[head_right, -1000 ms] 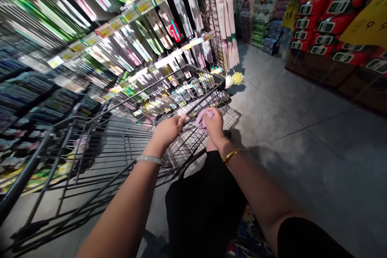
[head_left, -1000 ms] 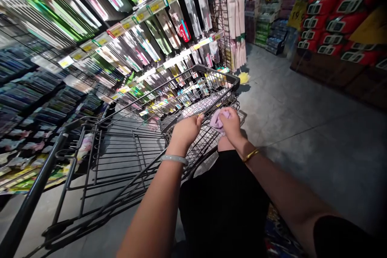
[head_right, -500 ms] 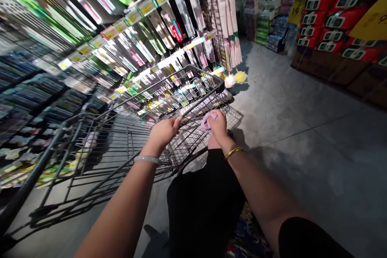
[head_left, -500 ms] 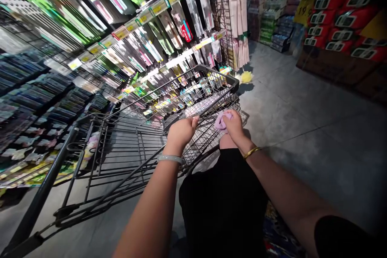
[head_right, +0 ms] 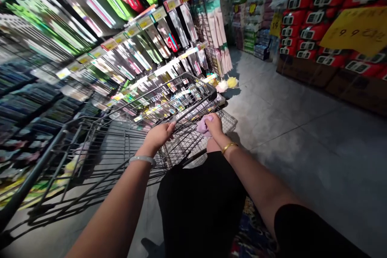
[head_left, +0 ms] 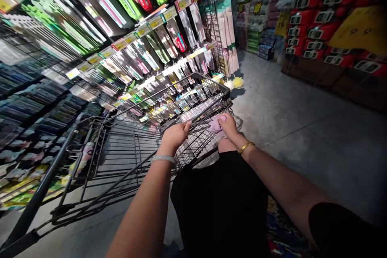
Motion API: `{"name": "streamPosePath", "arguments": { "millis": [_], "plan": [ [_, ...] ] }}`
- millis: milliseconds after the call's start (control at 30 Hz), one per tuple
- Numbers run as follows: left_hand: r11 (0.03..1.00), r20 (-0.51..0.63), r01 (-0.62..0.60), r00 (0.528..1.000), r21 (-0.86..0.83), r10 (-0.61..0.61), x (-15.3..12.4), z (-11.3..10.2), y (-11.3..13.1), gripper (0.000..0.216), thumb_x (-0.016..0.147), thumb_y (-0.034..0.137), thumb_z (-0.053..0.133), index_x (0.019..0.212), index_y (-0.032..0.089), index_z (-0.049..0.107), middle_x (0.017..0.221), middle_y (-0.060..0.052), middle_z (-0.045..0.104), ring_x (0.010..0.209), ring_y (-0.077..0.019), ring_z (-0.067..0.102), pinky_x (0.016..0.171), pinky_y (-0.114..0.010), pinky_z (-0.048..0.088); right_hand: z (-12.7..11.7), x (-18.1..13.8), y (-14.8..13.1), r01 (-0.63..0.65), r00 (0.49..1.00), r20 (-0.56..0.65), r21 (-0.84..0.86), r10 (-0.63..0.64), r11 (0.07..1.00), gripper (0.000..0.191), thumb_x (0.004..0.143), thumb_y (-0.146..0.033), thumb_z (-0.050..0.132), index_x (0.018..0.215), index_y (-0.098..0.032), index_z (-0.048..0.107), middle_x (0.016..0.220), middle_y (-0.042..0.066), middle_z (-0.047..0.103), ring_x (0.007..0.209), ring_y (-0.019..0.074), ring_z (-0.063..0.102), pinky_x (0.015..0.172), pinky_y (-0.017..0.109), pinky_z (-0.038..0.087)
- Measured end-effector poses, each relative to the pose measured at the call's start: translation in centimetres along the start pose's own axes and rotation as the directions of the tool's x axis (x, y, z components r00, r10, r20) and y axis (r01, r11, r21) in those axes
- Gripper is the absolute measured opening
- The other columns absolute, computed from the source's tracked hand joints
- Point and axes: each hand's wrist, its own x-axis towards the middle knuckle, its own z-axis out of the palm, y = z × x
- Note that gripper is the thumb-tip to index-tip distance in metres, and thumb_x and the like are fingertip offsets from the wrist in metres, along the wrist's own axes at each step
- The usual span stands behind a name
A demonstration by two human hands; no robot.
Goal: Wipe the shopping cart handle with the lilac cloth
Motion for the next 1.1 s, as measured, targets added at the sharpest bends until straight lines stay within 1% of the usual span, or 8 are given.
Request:
{"name": "streamPosePath", "arguments": {
  "millis": [100,267,400,533,667,833,967,1100],
  "plan": [
    [0.998,0.033,-0.009,0.999,-0.062,0.011,0.2,0.1,-0.7,0.068,0.094,0.071,0.02,0.086,0.022,0.066,0.079,-0.006,0.076,0.077,-0.0228,0.071,0.072,-0.03,0.048,-0.2,1.6,-2.7,0.022,0.997,-0.073,0.03,-0.02,0.999,0.017,0.067,-0.025,0.057,0.082,-0.021,0.062,0.082,0.0,0.059,0.08,0.0174,0.053,0.08,0.032,0.047],
    [0.957,0.211,0.055,0.977,-0.284,0.007,1.4,0.4,-2.0,0.076,0.089,0.078,0.023,0.105,0.018,0.067,0.078,-0.007,0.076,0.07,-0.0211,0.072,0.067,-0.028,0.051,0.4,3.6,-6.9,0.241,0.952,-0.212,0.075,-0.22,0.968,0.016,0.072,-0.025,0.058,0.086,-0.021,0.064,0.098,0.003,0.06,0.092,0.0178,0.055,0.092,0.033,0.044],
    [0.945,0.263,0.085,0.965,-0.314,0.001,1.9,0.6,-2.4,0.079,0.088,0.079,0.021,0.107,0.018,0.066,0.08,-0.007,0.076,0.072,-0.0217,0.072,0.068,-0.029,0.053,0.7,1.9,-3.0,0.052,0.968,-0.251,0.09,-0.028,0.995,0.016,0.068,-0.026,0.057,0.082,-0.022,0.061,0.098,0.004,0.06,0.095,0.0197,0.054,0.096,0.037,0.042],
    [0.998,0.136,0.036,0.99,-0.051,-0.029,1.1,-0.1,-1.8,0.075,0.092,0.075,0.016,0.097,0.023,0.07,0.093,-0.01,0.076,0.091,-0.0268,0.071,0.079,-0.033,0.051,1.0,0.6,1.9,-0.095,0.965,-0.229,0.156,0.129,0.983,0.011,0.066,-0.028,0.053,0.075,-0.022,0.055,0.077,0.0,0.059,0.076,0.0192,0.054,0.08,0.036,0.048],
    [0.989,0.119,-0.006,0.993,0.151,-0.012,1.2,-2.1,0.7,0.072,0.09,0.076,0.024,0.108,0.024,0.07,0.105,-0.012,0.074,0.101,-0.032,0.068,0.083,-0.036,0.048,1.1,1.8,1.6,-0.112,0.963,-0.216,0.216,0.16,0.97,0.014,0.07,-0.03,0.054,0.081,-0.022,0.056,0.081,0.0,0.06,0.076,0.0171,0.055,0.075,0.031,0.048],
    [0.988,0.02,-0.12,0.993,0.095,0.119,5.3,-3.1,6.5,0.072,0.09,0.077,0.025,0.126,0.027,0.062,0.117,-0.008,0.072,0.108,-0.029,0.065,0.086,-0.034,0.048,0.5,4.5,1.4,0.0,0.961,-0.267,0.244,0.067,0.97,0.016,0.072,-0.03,0.058,0.085,-0.022,0.059,0.097,0.002,0.06,0.094,0.017,0.055,0.09,0.031,0.045],
    [0.981,0.109,-0.106,0.99,0.162,0.089,9.1,-1.2,9.2,0.076,0.089,0.077,0.026,0.1,0.017,0.072,0.094,-0.015,0.075,0.089,-0.0293,0.07,0.075,-0.033,0.049,-0.5,5.5,5.4,-0.217,0.896,-0.297,0.356,0.331,0.909,0.019,0.066,-0.032,0.056,0.083,-0.023,0.054,0.087,0.0,0.059,0.083,0.0162,0.054,0.079,0.03,0.047],
    [0.996,0.209,-0.043,0.977,0.074,0.027,10.9,0.1,9.1,0.071,0.089,0.075,0.03,0.068,0.02,0.069,0.069,-0.011,0.074,0.067,-0.0246,0.07,0.066,-0.032,0.048,-0.2,5.5,7.7,-0.289,0.875,-0.254,0.408,0.411,0.866,0.022,0.064,-0.036,0.052,0.082,-0.024,0.046,0.075,-0.002,0.055,0.068,0.0148,0.052,0.061,0.028,0.046]
  ]
}}
